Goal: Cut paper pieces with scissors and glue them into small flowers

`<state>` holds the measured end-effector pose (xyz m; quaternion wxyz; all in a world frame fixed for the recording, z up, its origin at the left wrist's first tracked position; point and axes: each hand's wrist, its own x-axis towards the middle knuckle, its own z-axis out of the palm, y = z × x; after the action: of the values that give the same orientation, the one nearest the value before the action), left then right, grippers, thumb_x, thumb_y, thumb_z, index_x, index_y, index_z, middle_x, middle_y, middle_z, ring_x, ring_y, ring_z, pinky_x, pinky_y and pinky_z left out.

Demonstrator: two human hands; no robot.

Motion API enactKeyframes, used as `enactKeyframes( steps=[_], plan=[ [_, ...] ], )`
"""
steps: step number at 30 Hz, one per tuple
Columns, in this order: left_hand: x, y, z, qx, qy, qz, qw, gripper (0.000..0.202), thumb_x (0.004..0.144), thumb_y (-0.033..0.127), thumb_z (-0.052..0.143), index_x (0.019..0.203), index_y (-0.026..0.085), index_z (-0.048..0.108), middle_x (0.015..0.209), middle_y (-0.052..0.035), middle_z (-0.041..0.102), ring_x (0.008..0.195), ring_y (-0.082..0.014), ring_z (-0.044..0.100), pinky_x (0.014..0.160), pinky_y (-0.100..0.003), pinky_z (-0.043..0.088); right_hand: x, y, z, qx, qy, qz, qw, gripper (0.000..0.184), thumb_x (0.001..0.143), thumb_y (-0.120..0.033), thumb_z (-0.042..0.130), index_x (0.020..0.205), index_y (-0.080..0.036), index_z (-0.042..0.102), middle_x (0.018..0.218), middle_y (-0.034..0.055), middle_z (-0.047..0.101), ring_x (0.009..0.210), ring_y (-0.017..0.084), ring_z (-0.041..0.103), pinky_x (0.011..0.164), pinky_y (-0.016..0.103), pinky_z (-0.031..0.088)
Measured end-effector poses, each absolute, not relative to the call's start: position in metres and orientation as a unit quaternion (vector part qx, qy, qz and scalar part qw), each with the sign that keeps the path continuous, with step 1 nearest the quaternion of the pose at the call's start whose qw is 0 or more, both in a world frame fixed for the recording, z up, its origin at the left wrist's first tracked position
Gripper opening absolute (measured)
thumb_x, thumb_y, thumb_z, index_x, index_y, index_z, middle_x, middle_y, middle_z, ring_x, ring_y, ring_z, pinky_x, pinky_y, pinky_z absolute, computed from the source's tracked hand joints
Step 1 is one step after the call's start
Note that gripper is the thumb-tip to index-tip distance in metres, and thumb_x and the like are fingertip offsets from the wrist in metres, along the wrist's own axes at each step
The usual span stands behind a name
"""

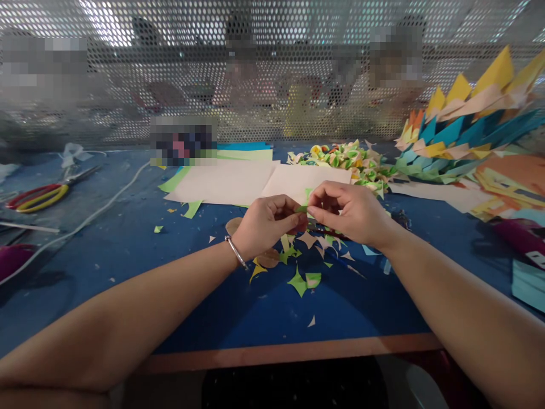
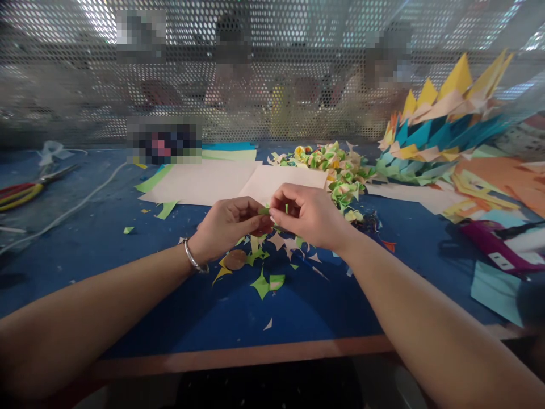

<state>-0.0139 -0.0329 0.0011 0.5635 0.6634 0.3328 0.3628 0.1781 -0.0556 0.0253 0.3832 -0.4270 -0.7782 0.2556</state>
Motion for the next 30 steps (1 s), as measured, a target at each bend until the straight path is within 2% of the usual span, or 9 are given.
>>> enactKeyframes(
  steps=[17,23,30],
  plan=[
    [-0.0124,-0.0357,0.0038,0.642,0.329,0.372,0.585,0.014,0.079,0.025,0.069,0.079,0.014,0.061,0.068,-0.0007,0.068,0.064,-0.0088,0.067,0.061,-0.020,0.054,0.1782,-0.0550,0.0254,-0.430,-0.764,0.304,0.373,0.012,0.084,-0.027,0.063,0.080,-0.017,0.057,0.061,-0.0049,0.047,0.051,0.007,0.040,0.046,0.022,0.031],
    [-0.0132,-0.0337,0.0020,0.682,0.316,0.378,0.540,0.014,0.077,0.026,0.069,0.077,0.016,0.060,0.066,0.0000,0.066,0.062,-0.0091,0.065,0.060,-0.021,0.053,0.1794,-0.0541,0.0244,-0.428,-0.762,0.323,0.364,0.012,0.084,-0.028,0.063,0.080,-0.018,0.057,0.062,-0.0039,0.050,0.051,0.007,0.043,0.046,0.023,0.035],
    [-0.0164,-0.0317,0.0056,0.679,0.320,0.354,0.558,0.015,0.076,0.028,0.070,0.079,0.015,0.065,0.071,-0.0027,0.070,0.068,-0.0120,0.069,0.065,-0.023,0.056,0.1816,-0.0535,0.0255,-0.416,-0.757,0.355,0.359,0.013,0.085,-0.027,0.063,0.079,-0.018,0.055,0.064,-0.0035,0.049,0.052,0.007,0.042,0.046,0.022,0.035]
  ],
)
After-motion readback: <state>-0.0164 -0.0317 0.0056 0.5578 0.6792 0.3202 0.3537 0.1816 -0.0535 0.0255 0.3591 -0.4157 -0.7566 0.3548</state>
